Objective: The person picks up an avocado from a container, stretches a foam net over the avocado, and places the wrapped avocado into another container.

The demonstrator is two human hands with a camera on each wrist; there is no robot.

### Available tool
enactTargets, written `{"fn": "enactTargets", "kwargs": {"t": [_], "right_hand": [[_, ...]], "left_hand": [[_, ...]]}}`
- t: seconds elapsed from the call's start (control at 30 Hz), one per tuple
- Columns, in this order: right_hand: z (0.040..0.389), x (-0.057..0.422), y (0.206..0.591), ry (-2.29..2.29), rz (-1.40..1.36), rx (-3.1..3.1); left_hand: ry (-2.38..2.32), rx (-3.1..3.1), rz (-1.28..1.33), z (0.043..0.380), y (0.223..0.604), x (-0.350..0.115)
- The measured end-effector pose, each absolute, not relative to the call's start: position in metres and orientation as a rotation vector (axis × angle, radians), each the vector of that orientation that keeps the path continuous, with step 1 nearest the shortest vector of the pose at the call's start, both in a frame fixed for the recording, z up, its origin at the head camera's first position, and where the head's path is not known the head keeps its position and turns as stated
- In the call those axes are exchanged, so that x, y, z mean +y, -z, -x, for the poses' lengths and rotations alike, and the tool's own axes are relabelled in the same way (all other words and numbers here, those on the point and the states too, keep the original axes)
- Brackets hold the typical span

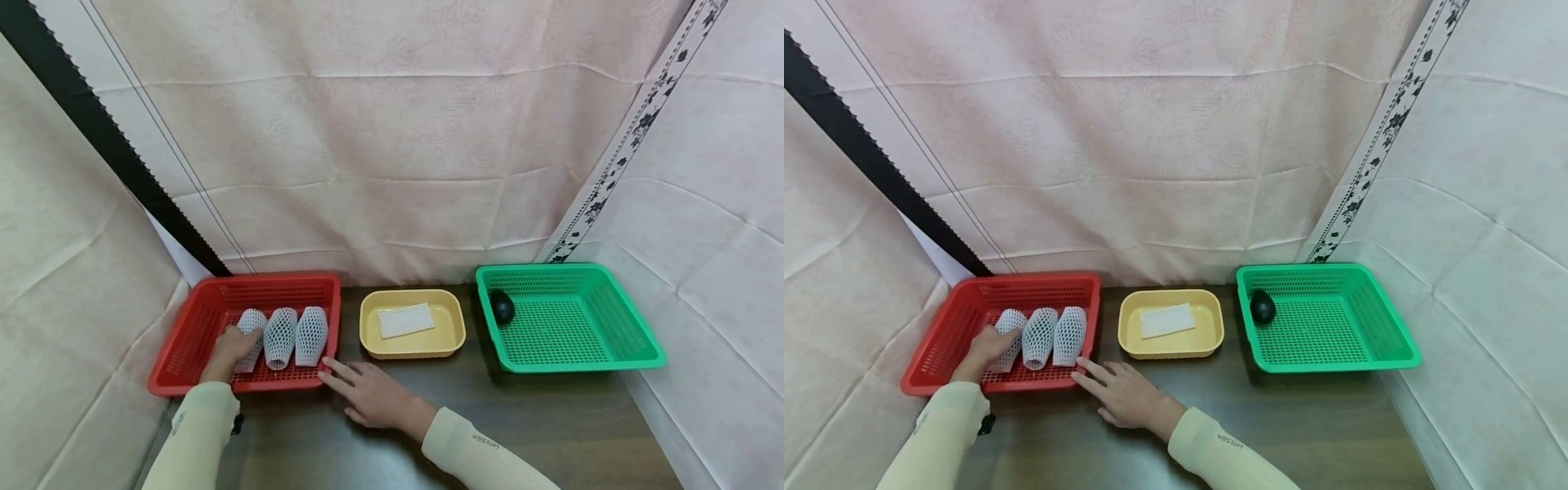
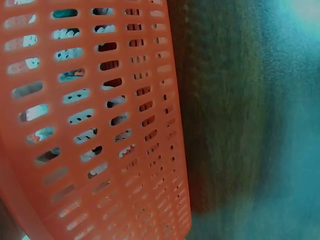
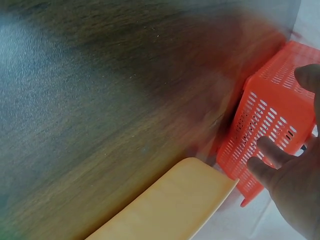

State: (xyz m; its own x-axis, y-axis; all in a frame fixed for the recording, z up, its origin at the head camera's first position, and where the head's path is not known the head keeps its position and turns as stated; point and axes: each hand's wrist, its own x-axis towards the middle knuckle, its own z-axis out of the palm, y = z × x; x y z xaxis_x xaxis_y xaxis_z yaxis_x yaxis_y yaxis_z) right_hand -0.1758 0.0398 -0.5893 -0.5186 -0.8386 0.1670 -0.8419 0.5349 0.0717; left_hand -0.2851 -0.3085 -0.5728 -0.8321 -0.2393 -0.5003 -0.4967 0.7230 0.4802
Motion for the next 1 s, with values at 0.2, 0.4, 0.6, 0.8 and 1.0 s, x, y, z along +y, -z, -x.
{"fn": "enactTargets", "kwargs": {"t": [0.2, 0.4, 0.6, 0.8, 1.0], "right_hand": [[0.175, 0.039, 0.591, -0.047, -1.447, -2.62], [0.175, 0.039, 0.594, -0.059, -1.451, -2.641], [0.175, 0.038, 0.596, -0.094, -1.459, -2.7], [0.174, 0.036, 0.596, -0.147, -1.472, -2.732], [0.174, 0.039, 0.592, -0.19, -1.463, -2.733]], "left_hand": [[-0.855, 2.622, 0.522, 0.28, 0.576, -0.31], [-0.77, 2.828, 0.431, 0.275, 0.57, -0.304], [-0.676, 2.994, 0.324, 0.272, 0.561, -0.296], [-0.671, 3.095, 0.212, 0.266, 0.544, -0.281], [-0.666, 3.205, 0.058, 0.257, 0.526, -0.257]]}}
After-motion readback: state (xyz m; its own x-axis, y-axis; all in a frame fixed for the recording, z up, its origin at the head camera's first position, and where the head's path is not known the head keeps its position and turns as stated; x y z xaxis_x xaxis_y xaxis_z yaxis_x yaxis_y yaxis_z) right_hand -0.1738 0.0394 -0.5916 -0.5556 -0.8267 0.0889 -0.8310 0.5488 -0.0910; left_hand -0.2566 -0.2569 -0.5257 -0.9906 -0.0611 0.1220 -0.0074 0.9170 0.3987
